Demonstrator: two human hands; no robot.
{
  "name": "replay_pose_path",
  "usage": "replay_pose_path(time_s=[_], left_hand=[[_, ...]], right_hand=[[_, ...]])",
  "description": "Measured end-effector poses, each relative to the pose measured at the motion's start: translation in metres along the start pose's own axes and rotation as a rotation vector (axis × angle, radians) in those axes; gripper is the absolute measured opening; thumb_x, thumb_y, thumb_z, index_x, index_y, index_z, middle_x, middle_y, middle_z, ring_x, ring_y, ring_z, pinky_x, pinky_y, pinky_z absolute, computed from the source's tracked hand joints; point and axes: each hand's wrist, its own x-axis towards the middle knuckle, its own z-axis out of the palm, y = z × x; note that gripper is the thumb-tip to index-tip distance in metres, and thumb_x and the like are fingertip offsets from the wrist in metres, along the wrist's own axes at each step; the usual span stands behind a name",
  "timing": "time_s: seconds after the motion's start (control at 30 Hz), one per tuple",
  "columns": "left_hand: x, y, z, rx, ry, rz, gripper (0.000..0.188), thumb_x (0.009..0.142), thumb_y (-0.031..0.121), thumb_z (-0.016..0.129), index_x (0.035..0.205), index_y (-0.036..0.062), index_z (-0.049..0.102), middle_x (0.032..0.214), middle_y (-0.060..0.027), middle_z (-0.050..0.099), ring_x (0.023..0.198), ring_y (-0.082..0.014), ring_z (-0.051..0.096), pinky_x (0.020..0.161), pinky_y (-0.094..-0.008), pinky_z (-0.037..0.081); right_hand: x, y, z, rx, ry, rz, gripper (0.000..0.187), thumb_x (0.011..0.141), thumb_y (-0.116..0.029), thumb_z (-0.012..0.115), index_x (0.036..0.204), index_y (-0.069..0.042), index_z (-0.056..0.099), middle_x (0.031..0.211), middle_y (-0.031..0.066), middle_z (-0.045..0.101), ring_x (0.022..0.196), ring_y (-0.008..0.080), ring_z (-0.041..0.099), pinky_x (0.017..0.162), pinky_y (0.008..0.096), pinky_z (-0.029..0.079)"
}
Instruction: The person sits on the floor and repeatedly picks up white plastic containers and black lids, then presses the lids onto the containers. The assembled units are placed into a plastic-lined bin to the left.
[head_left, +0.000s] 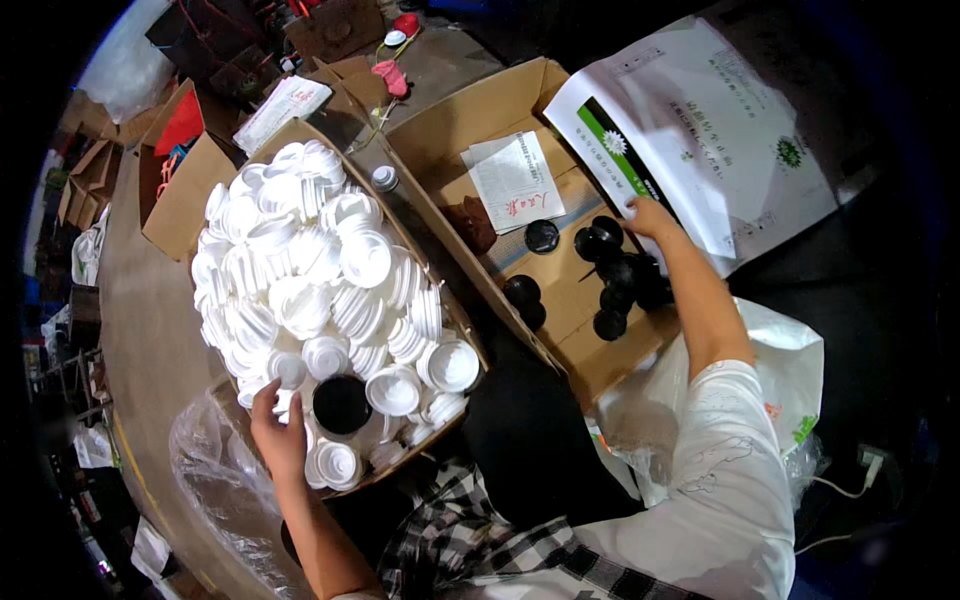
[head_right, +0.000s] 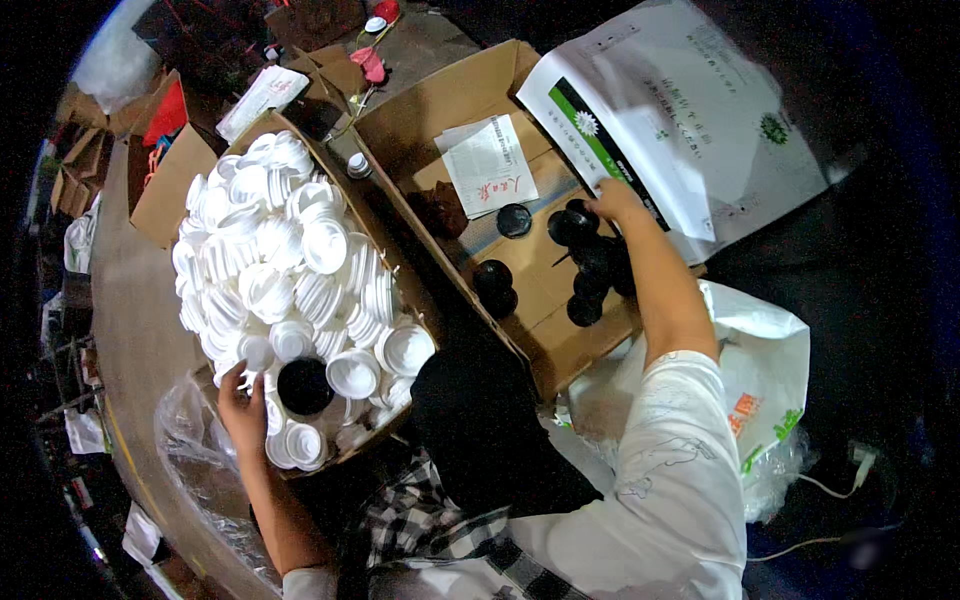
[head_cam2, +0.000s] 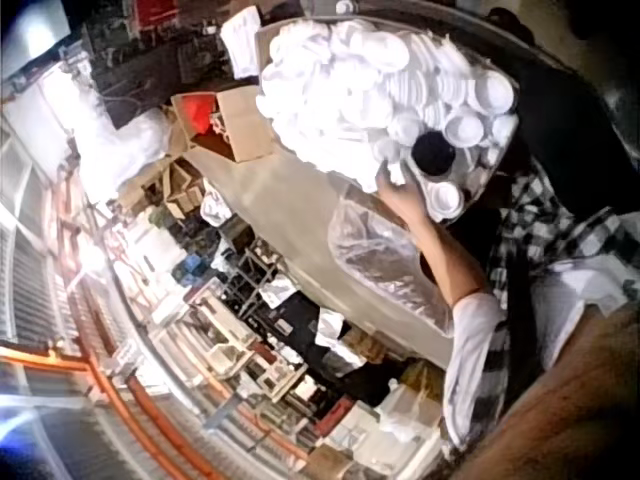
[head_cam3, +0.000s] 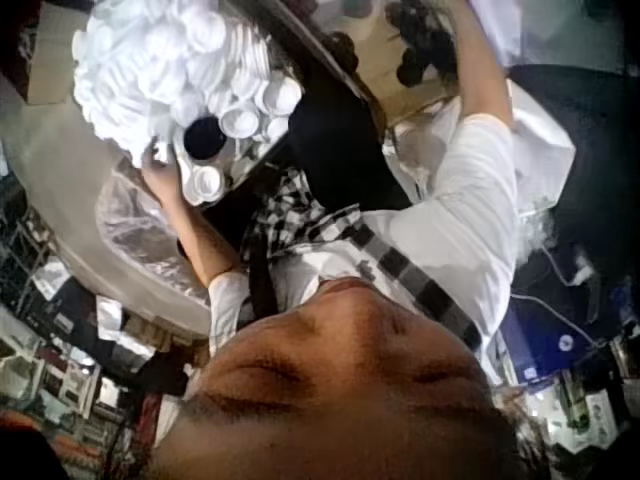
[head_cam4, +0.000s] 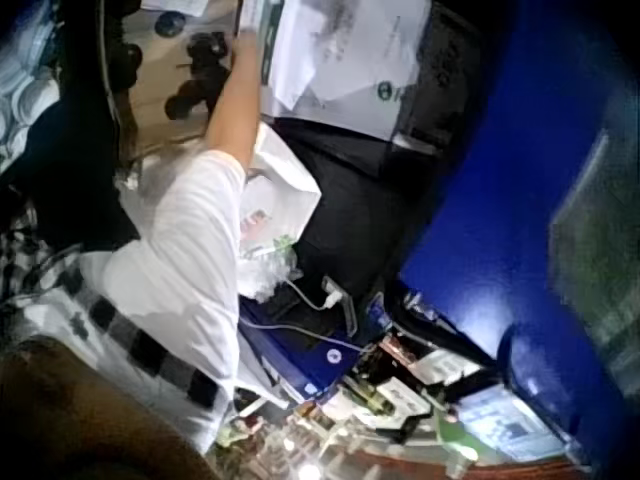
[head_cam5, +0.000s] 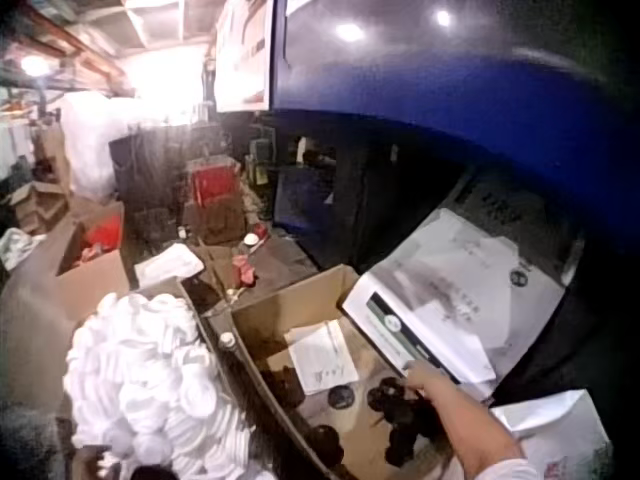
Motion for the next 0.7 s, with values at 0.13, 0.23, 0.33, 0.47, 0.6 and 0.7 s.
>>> replay_pose_path(time_s=[0.13, 0.23, 0.33, 0.47, 0.6, 0.7], left_hand=[[0.003, 0.003, 0.016, -0.072, 0.152, -0.087, 0.025, 0.080, 0.002, 0.060, 0.105, 0.0008, 0.057, 0.095, -0.0077, 0.056, 0.080, -0.0158, 0.052, 0.071, -0.0270, 0.043], [0.017, 0.007, 0.018, -0.053, 0.166, -0.037, 0.026, 0.080, 0.000, 0.058, 0.105, -0.0005, 0.057, 0.098, -0.0082, 0.056, 0.081, -0.0157, 0.052, 0.071, -0.0265, 0.043], [0.022, 0.011, 0.025, -0.019, 0.114, -0.039, 0.025, 0.080, 0.000, 0.057, 0.105, -0.0002, 0.057, 0.099, -0.0084, 0.057, 0.085, -0.0158, 0.053, 0.072, -0.0257, 0.043], [0.020, 0.012, 0.033, 0.012, 0.105, 0.046, 0.022, 0.082, -0.001, 0.056, 0.104, 0.0012, 0.058, 0.100, -0.0076, 0.057, 0.084, -0.0135, 0.055, 0.071, -0.0230, 0.044], [0.017, 0.021, 0.030, 0.034, 0.059, 0.161, 0.020, 0.080, -0.003, 0.056, 0.100, -0.0003, 0.058, 0.103, -0.0115, 0.057, 0.089, -0.0161, 0.056, 0.071, -0.0239, 0.045], [0.008, 0.035, 0.019, 0.021, 0.098, 0.163, 0.021, 0.077, -0.001, 0.059, 0.098, -0.0009, 0.059, 0.099, -0.0152, 0.060, 0.090, -0.0262, 0.058, 0.079, -0.0316, 0.044]], right_hand=[[-0.004, 0.012, 0.035, -0.212, -0.276, 0.384, 0.095, 0.060, -0.040, 0.078, 0.137, -0.019, 0.027, 0.138, 0.0142, 0.030, 0.113, 0.0329, 0.047, 0.089, 0.0409, 0.045], [-0.024, 0.005, 0.078, -0.287, -0.360, 0.397, 0.111, 0.052, -0.045, 0.082, 0.139, -0.023, 0.017, 0.145, 0.0119, 0.011, 0.119, 0.0372, 0.038, 0.089, 0.0434, 0.045], [-0.030, -0.005, 0.108, -0.267, -0.181, 0.312, 0.110, 0.047, -0.046, 0.083, 0.137, -0.024, 0.024, 0.145, 0.0116, 0.008, 0.122, 0.0372, 0.032, 0.090, 0.0429, 0.044], [-0.030, -0.006, 0.129, -0.245, 0.023, 0.203, 0.086, 0.053, -0.043, 0.082, 0.127, -0.017, 0.045, 0.144, 0.0118, 0.011, 0.117, 0.0367, 0.035, 0.086, 0.0466, 0.046], [-0.019, 0.017, 0.162, 0.000, 0.108, 0.204, 0.057, 0.063, -0.032, 0.076, 0.112, -0.009, 0.058, 0.139, 0.0141, 0.024, 0.114, 0.0354, 0.038, 0.088, 0.0423, 0.044], [-0.030, -0.005, 0.170, 0.165, -0.029, 0.163, 0.046, 0.072, -0.023, 0.070, 0.113, -0.007, 0.057, 0.122, 0.0187, 0.048, 0.103, 0.0343, 0.050, 0.090, 0.0414, 0.043]])
